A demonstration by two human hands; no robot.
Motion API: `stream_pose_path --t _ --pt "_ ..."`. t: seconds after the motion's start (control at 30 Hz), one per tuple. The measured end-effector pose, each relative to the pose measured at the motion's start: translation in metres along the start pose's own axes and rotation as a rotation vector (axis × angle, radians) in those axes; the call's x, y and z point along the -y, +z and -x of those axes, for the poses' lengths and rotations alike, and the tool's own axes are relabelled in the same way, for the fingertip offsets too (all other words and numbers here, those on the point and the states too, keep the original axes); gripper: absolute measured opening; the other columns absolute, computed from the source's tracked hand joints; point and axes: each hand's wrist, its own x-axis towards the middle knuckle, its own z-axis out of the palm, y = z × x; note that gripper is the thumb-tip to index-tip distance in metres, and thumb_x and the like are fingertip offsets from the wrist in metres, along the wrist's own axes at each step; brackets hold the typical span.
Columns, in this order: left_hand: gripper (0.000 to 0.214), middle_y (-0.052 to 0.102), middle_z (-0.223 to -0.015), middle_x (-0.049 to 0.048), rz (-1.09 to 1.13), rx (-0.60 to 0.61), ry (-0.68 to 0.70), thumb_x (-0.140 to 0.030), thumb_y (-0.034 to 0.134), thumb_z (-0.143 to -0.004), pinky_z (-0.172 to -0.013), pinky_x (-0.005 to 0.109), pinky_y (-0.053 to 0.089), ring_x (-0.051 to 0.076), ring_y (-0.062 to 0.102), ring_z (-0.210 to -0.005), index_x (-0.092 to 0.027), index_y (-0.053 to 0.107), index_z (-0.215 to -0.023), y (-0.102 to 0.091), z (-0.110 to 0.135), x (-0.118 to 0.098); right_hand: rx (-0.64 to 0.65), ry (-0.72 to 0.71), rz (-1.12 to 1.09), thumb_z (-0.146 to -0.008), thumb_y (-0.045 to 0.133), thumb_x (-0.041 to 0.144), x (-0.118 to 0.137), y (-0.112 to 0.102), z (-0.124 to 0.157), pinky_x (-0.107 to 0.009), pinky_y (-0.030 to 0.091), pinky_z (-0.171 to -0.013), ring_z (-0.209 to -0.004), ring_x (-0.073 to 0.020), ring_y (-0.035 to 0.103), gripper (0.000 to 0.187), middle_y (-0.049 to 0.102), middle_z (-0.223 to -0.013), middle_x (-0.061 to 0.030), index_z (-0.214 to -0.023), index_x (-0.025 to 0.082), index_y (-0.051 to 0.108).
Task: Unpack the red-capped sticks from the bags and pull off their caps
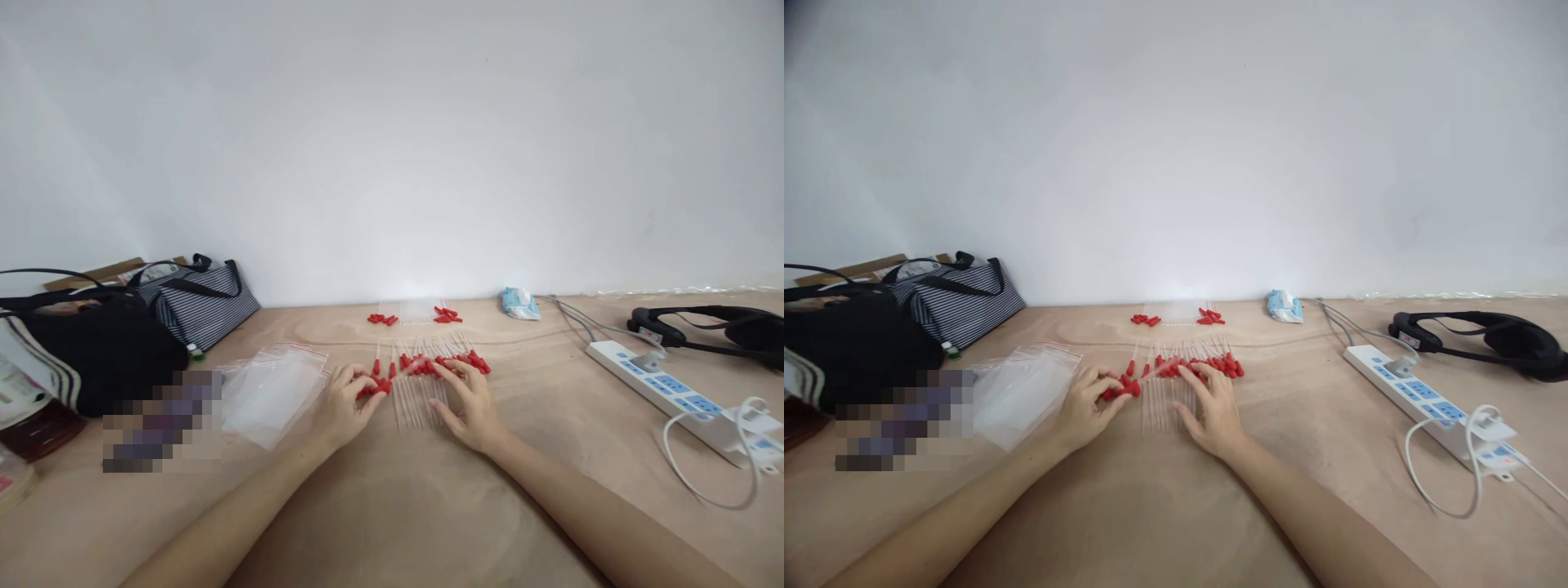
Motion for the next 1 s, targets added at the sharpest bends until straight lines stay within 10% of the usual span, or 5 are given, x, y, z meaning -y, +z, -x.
stream_pose_path --t 0.53,1.0 --pt "0.023 0.062 -0.098 0.0058 0.108 0.099 0.263 -0.033 0.056 -0.077 -0.086 0.037 0.039 0.020 0.051 -0.098 -0.021 0.060 -0.096 0.012 0.021 -0.016 0.152 -0.234 0.001 -0.083 0.050 0.029 0.018 0.005 0.000 -0.041 0.023 -0.091 -0.081 -0.0143 0.049 0.017 0.063 -0.073 0.0010 -0.091 0.028 0.065" --pt "0.017 0.067 -0.077 0.0015 0.199 0.158 0.317 -0.019 0.045 -0.084 -0.077 0.034 0.039 0.016 0.059 -0.081 -0.020 0.061 -0.079 0.010 0.022 -0.019 0.138 -0.281 0.005 -0.081 0.050 0.027 0.021 0.000 0.004 -0.041 0.024 -0.087 -0.072 -0.0144 0.048 0.015 0.057 -0.054 0.0023 -0.081 0.026 0.065"
